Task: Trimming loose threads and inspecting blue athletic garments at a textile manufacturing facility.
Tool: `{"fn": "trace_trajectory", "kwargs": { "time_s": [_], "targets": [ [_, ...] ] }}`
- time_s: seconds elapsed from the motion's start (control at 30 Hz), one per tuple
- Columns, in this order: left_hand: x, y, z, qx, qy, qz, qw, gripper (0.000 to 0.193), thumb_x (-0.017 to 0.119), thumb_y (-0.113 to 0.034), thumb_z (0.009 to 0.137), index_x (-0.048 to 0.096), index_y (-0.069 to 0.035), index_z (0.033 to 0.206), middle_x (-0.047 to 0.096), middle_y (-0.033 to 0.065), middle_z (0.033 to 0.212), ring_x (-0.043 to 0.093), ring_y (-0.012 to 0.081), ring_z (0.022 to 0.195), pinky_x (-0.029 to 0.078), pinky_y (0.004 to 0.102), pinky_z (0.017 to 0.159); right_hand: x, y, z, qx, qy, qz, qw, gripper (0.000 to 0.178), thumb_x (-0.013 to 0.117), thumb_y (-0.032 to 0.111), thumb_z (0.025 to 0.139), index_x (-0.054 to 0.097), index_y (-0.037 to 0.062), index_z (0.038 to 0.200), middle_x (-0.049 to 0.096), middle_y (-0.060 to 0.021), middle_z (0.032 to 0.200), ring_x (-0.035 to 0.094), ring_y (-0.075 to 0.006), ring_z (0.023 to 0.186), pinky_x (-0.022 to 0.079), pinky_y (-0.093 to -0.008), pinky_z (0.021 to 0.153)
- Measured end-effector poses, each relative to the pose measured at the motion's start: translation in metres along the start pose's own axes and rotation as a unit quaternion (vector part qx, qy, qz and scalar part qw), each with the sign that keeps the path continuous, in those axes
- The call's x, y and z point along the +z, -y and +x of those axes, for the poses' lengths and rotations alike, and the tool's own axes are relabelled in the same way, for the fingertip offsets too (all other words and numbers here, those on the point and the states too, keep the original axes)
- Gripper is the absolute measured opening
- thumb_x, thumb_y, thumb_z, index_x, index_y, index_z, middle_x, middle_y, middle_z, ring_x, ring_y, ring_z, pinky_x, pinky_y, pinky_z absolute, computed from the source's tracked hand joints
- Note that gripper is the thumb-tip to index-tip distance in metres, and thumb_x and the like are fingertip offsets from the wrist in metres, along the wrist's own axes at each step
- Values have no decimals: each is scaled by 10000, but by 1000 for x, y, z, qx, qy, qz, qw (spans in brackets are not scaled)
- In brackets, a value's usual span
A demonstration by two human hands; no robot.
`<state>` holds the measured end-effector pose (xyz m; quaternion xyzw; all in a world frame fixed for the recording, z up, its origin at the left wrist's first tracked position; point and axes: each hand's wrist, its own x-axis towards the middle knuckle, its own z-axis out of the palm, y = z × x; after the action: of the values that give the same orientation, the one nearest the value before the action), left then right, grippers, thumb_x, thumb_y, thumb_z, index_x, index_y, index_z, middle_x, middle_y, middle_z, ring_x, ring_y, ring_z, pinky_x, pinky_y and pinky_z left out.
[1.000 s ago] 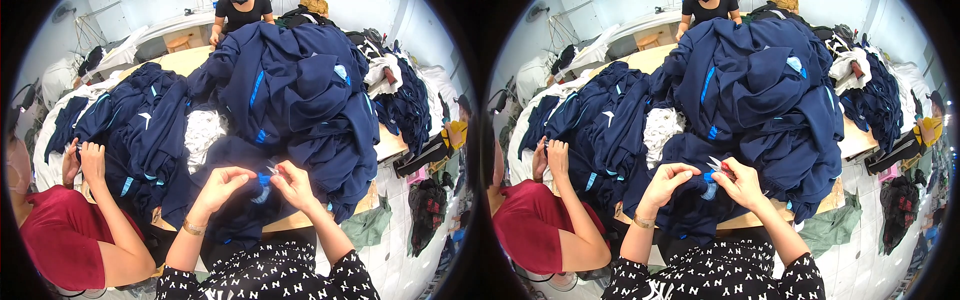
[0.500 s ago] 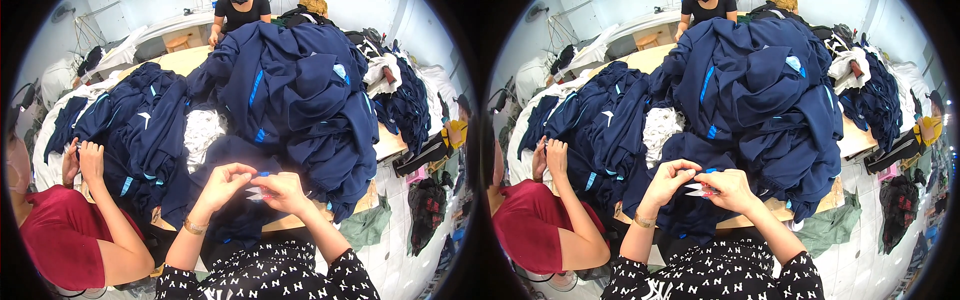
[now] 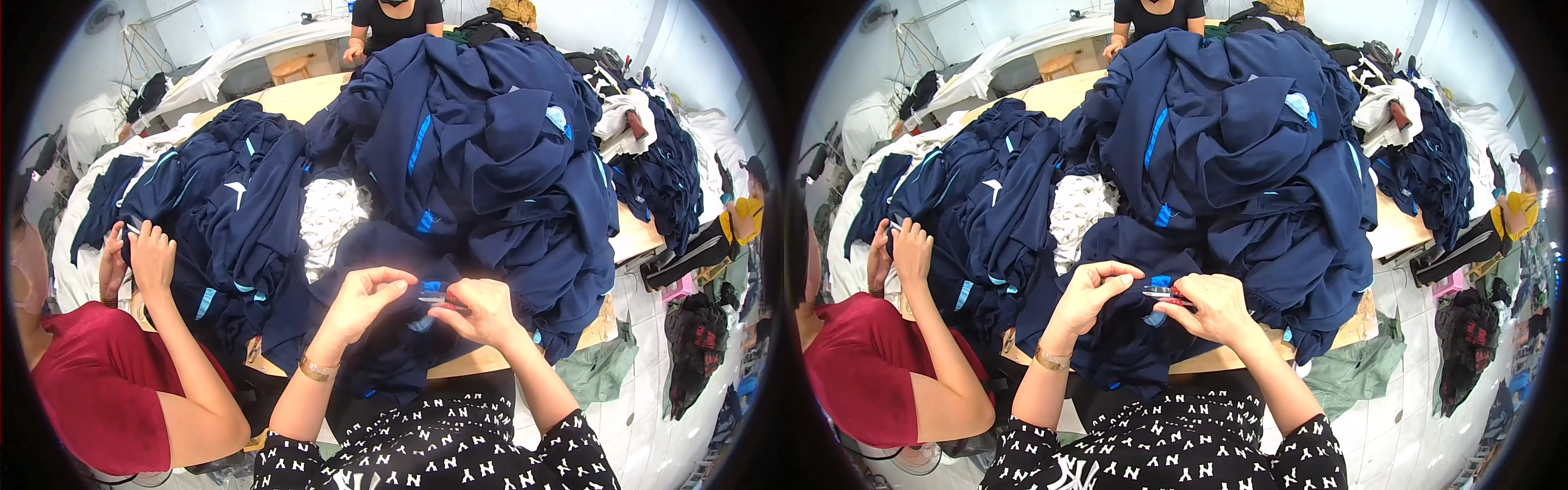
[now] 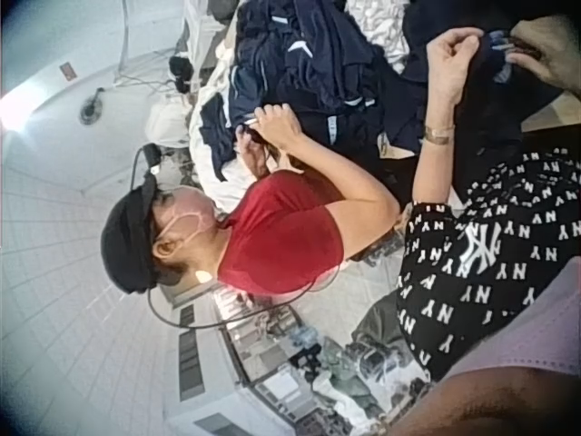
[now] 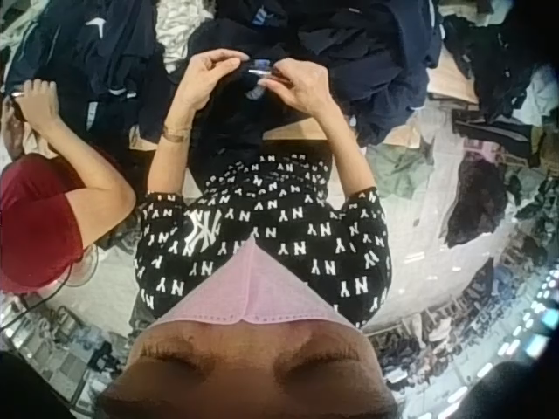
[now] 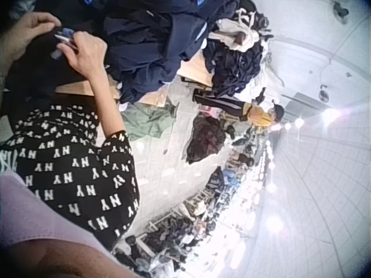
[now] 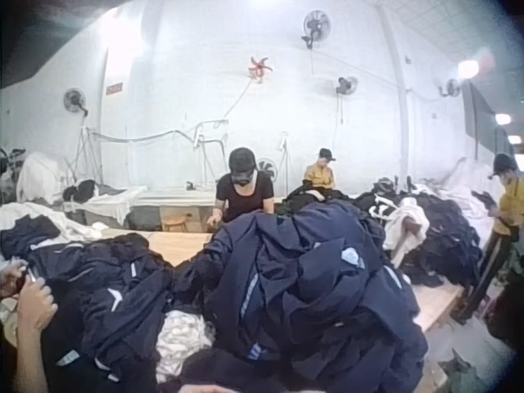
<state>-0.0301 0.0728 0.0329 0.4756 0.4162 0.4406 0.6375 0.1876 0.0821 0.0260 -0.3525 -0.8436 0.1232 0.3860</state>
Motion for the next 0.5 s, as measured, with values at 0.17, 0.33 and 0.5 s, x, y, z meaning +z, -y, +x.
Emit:
{"fn": "trace_trajectory", "kwargs": {
  "time_s": [0.17, 0.33, 0.5],
  "targets": [
    [0, 1, 0, -9, 4, -2, 1000, 184, 585, -67, 860, 638, 53, 988, 653, 64, 913, 590, 65, 811, 459, 188, 764, 1, -2, 1, -76, 19, -83, 994, 340, 704, 377, 738, 517, 95, 706, 477, -18, 558, 505, -183, 465, 369, -297, 444],
    [1, 1, -1, -5, 3, 12, 1000, 185, 584, -70, 863, 639, 55, 988, 655, 69, 911, 594, 70, 813, 462, 193, 764, 2, -1, 3, -92, 25, -101, 990, 339, 694, 391, 744, 515, 104, 710, 461, -13, 560, 495, -175, 464, 356, -295, 443],
    [2, 0, -2, -17, 7, 14, 1000, 189, 585, -76, 865, 640, 56, 988, 657, 71, 909, 593, 71, 813, 462, 194, 765, 1, 2, 6, -92, 27, -99, 991, 332, 759, 325, 669, 517, 98, 669, 494, -18, 556, 511, -191, 464, 370, -300, 444]
  ]
}}
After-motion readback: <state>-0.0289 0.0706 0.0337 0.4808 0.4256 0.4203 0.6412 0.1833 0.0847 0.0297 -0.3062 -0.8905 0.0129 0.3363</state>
